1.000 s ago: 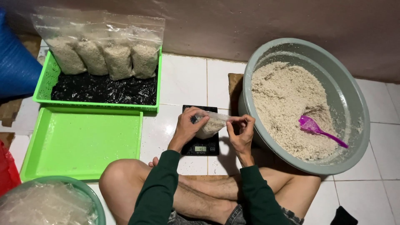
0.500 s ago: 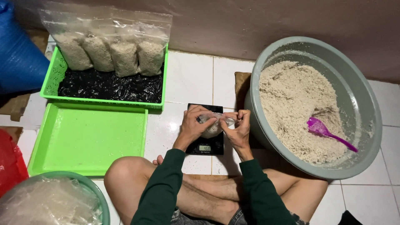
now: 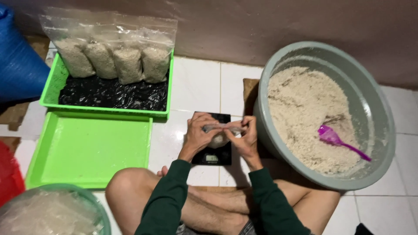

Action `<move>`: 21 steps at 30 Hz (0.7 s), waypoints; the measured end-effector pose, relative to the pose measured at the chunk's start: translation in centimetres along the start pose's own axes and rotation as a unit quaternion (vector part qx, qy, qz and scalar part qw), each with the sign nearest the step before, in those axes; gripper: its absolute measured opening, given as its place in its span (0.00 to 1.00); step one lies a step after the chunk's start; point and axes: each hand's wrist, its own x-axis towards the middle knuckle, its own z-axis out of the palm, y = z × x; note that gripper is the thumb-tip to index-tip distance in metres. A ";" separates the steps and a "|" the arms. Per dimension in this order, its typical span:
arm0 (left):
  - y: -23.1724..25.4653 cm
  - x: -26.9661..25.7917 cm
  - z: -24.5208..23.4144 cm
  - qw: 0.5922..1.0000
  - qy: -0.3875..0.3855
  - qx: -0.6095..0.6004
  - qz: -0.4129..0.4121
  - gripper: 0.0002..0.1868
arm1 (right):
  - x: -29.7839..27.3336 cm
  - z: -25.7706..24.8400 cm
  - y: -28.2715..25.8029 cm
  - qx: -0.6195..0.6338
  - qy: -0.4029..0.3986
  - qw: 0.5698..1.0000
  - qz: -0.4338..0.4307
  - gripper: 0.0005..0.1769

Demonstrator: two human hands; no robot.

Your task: Scooping granular food product from a large basin into small plastic bags and weighing them on a digital scale.

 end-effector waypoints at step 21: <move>-2.0 -0.3 0.9 0.998 0.033 0.033 -0.050 0.10 | -1.2 0.1 1.5 -0.010 0.114 0.993 0.040 0.25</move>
